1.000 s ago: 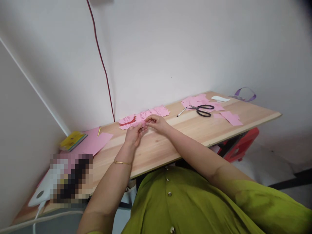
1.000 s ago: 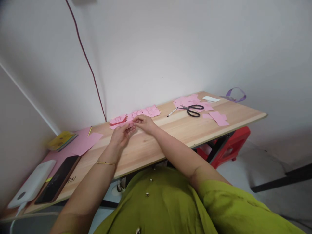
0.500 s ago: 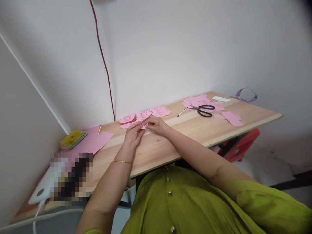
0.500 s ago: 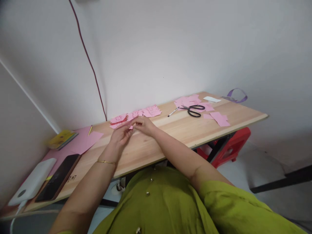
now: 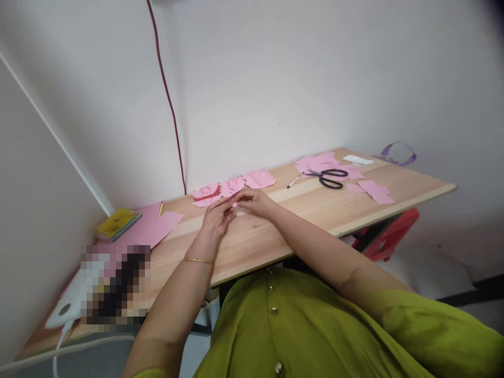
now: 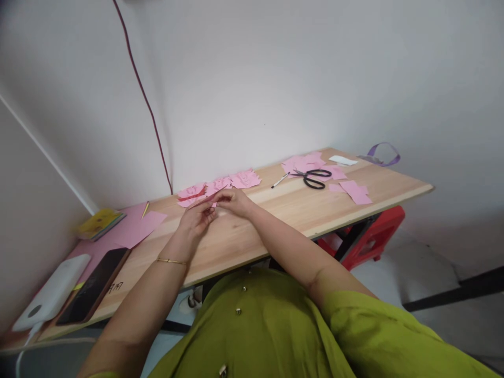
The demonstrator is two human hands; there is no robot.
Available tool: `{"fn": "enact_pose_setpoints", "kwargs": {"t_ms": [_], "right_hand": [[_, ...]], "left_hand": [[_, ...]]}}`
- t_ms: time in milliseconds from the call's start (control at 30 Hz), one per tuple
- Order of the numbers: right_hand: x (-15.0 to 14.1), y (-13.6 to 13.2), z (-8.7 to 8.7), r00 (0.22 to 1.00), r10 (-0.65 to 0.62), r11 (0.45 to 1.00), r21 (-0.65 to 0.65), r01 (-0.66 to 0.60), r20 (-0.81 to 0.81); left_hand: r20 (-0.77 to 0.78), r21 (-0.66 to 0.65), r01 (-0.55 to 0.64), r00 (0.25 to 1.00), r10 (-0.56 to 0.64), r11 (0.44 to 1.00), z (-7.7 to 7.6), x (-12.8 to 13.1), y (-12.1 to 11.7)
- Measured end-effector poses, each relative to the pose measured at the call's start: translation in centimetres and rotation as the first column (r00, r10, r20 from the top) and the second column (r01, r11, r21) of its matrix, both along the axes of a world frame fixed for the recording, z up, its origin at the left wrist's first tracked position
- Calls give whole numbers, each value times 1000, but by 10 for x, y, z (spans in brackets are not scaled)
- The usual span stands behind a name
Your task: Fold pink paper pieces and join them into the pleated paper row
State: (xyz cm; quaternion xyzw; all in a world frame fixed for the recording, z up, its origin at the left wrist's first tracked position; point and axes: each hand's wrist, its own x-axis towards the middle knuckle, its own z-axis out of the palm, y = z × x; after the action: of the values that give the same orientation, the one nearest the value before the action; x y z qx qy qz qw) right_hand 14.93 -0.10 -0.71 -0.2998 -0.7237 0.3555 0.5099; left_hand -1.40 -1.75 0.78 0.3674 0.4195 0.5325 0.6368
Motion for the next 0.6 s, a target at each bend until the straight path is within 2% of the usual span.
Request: {"fn": "enact_pose_setpoints", "kwargs": {"t_ms": [167,600], "right_hand": [[-1,0,1,999,32,999,-40,-31,10],[2,-1,2,994,102,991,-82,-105,-40]], "left_hand": [[-21,14,-36,999,36,999,-1,1,1],[11,39,-5,1000,5,999,0,4,-3]]}}
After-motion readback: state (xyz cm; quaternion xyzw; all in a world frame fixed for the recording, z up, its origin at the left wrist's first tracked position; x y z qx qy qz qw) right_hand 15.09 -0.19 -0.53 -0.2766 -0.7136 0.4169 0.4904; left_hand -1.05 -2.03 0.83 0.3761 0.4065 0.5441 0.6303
